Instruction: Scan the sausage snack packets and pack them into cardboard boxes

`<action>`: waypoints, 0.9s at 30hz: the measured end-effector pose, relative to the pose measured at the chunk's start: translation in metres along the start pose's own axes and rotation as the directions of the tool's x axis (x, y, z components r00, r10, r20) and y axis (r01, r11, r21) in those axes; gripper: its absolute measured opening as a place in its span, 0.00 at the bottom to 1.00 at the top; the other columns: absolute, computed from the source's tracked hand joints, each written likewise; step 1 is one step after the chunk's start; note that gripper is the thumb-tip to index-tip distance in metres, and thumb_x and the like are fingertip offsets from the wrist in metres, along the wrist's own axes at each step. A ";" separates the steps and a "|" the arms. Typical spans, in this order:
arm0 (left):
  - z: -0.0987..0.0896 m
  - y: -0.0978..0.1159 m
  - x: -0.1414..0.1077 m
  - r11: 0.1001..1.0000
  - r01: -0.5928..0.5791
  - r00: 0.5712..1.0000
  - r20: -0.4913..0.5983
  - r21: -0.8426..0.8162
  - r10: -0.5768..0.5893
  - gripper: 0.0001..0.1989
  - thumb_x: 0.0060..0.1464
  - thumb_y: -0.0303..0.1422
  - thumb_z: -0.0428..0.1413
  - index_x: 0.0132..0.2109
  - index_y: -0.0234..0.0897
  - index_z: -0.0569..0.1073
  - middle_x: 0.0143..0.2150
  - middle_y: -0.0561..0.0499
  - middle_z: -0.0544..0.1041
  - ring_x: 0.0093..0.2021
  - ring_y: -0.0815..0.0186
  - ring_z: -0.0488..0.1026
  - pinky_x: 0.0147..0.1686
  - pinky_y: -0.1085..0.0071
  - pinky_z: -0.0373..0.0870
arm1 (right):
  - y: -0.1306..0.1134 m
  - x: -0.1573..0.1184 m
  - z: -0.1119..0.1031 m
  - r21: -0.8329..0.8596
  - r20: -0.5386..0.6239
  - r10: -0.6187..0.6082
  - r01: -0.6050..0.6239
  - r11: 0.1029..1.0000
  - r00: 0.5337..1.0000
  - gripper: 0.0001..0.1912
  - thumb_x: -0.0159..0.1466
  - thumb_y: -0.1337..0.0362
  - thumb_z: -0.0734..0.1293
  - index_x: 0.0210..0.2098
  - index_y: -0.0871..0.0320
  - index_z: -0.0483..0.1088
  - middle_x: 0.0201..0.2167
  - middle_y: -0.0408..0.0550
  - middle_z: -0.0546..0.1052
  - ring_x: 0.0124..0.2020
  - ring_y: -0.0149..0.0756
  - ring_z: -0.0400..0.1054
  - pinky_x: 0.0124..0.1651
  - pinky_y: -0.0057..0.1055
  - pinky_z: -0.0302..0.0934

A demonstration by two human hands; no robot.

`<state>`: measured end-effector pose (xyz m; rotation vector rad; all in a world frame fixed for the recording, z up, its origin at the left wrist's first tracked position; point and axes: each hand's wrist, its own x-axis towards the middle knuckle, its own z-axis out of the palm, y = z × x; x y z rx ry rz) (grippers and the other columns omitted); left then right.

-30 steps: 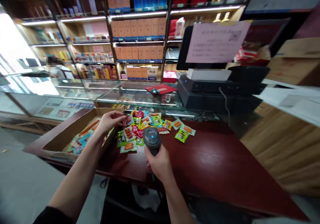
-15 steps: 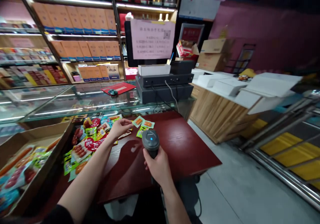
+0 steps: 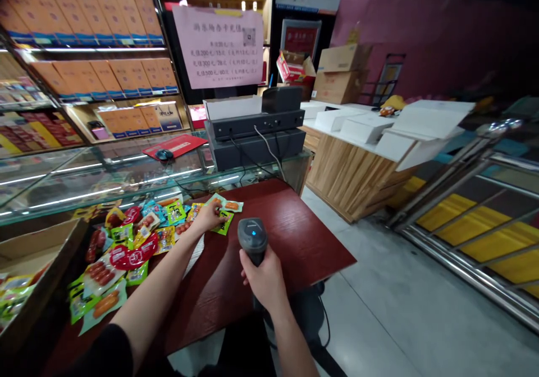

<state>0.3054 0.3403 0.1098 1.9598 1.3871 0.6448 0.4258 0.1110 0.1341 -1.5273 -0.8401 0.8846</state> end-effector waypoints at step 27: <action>-0.136 -0.085 -0.111 0.662 -0.009 0.940 -0.231 -0.750 -0.249 0.28 0.24 0.41 0.75 0.27 0.38 0.65 0.21 0.60 0.71 0.25 0.71 0.72 0.28 0.76 0.66 | -0.013 -0.051 0.129 -0.031 0.324 -0.081 0.096 0.995 0.943 0.17 0.59 0.51 0.72 0.34 0.57 0.67 0.16 0.42 0.74 0.13 0.36 0.68 0.16 0.27 0.62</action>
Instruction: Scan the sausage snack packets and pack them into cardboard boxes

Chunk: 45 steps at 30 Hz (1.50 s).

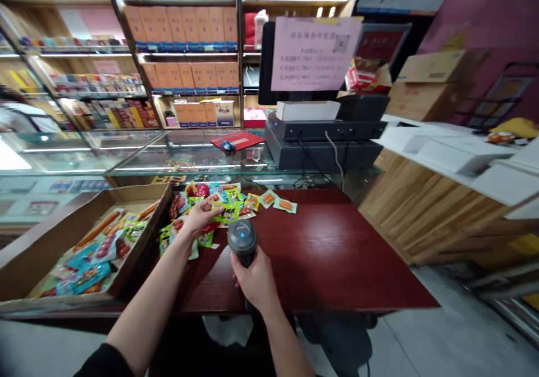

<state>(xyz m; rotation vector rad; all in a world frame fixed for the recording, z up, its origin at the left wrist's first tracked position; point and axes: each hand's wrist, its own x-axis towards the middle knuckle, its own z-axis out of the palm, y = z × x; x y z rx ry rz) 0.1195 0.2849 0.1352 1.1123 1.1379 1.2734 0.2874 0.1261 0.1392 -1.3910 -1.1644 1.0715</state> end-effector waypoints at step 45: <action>-0.125 0.077 -0.058 0.976 -0.210 0.932 -0.290 0.055 0.216 0.25 0.30 0.44 0.74 0.32 0.34 0.74 0.30 0.50 0.80 0.29 0.68 0.76 0.32 0.72 0.73 | -0.036 -0.001 0.070 -0.027 0.187 -0.024 0.029 0.999 0.982 0.17 0.56 0.52 0.71 0.35 0.58 0.68 0.14 0.40 0.72 0.12 0.33 0.67 0.17 0.25 0.61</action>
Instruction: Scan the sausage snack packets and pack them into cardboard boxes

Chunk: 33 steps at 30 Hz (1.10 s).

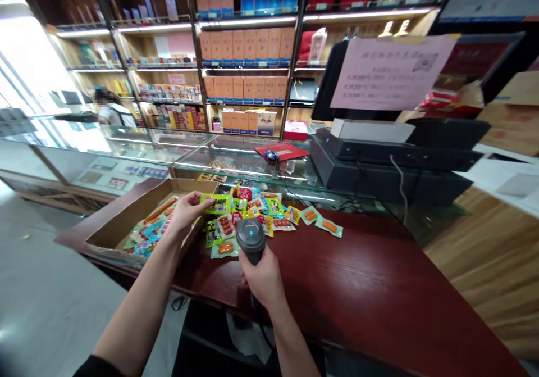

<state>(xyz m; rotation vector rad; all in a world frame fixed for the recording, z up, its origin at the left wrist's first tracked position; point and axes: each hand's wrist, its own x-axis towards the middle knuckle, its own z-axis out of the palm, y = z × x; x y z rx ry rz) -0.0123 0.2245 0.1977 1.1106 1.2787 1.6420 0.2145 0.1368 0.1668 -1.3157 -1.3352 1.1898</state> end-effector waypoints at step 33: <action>0.215 -0.052 -0.003 0.992 0.087 0.912 0.394 0.086 -0.115 0.22 0.32 0.41 0.74 0.33 0.35 0.77 0.31 0.49 0.78 0.27 0.67 0.73 0.28 0.72 0.72 | 0.042 -0.006 -0.140 0.001 -0.364 0.064 -0.068 0.998 0.929 0.19 0.58 0.48 0.71 0.33 0.58 0.68 0.16 0.42 0.74 0.14 0.36 0.69 0.17 0.28 0.63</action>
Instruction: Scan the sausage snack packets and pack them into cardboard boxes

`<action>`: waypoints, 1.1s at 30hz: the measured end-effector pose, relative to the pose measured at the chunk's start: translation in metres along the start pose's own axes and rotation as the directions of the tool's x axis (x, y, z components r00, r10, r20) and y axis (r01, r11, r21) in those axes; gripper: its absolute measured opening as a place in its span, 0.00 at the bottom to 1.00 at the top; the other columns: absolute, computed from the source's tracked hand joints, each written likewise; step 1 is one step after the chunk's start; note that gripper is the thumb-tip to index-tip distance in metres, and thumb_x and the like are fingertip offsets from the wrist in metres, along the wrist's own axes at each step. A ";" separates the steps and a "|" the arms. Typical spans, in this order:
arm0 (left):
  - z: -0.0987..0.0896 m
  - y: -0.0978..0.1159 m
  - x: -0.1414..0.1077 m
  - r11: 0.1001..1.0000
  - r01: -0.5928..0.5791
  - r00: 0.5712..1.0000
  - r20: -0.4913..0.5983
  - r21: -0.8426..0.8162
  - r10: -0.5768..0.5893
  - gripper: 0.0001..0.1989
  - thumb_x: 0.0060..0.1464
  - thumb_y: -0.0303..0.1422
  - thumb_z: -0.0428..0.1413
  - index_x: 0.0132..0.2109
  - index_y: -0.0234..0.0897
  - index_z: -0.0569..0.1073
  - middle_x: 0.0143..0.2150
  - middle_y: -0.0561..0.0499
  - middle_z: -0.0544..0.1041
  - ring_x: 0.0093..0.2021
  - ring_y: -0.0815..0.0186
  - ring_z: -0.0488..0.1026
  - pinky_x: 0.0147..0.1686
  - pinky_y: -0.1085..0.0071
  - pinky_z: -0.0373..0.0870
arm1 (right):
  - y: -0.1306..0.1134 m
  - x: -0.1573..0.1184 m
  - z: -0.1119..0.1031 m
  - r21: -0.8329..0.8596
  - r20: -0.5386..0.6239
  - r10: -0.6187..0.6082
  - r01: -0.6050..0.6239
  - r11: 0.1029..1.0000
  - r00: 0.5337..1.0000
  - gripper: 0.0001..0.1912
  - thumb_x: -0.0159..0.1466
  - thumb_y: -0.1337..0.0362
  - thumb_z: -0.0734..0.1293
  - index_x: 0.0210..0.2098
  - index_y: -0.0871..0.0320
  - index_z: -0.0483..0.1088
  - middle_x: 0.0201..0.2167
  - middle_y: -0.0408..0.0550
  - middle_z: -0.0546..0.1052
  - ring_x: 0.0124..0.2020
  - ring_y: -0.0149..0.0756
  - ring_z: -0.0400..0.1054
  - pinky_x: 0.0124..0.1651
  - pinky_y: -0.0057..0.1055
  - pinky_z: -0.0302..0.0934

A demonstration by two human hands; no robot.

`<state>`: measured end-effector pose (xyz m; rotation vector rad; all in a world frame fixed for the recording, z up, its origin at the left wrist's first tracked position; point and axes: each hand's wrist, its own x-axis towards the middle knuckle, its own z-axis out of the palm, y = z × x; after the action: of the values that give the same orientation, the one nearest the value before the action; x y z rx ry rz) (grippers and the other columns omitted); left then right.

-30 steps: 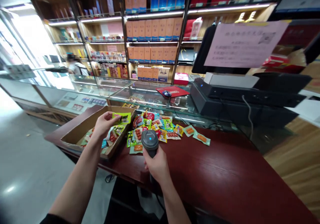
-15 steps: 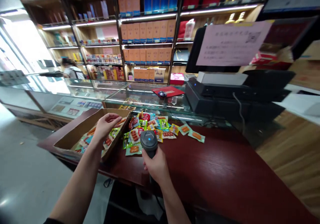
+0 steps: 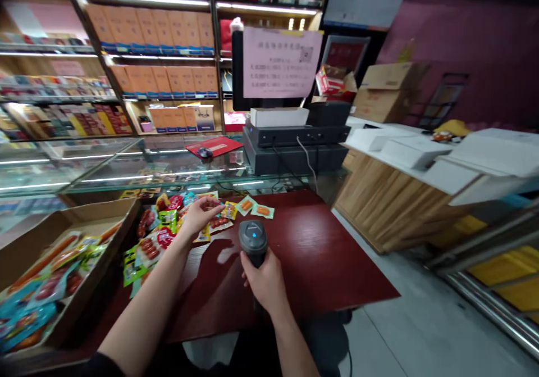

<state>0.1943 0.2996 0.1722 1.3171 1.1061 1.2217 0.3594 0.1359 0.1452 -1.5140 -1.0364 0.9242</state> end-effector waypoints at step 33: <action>0.008 -0.047 -0.012 0.876 -0.234 0.966 0.203 0.423 0.160 0.09 0.53 0.36 0.62 0.40 0.39 0.81 0.39 0.45 0.82 0.40 0.56 0.78 0.44 0.64 0.72 | 0.013 -0.005 0.007 0.024 0.025 0.032 -0.033 0.999 0.999 0.18 0.59 0.50 0.70 0.36 0.59 0.68 0.16 0.40 0.73 0.14 0.35 0.69 0.17 0.27 0.63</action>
<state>0.2017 0.2917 0.1243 1.8854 1.1963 1.0119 0.3532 0.1325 0.1312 -1.5063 -1.0174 0.9772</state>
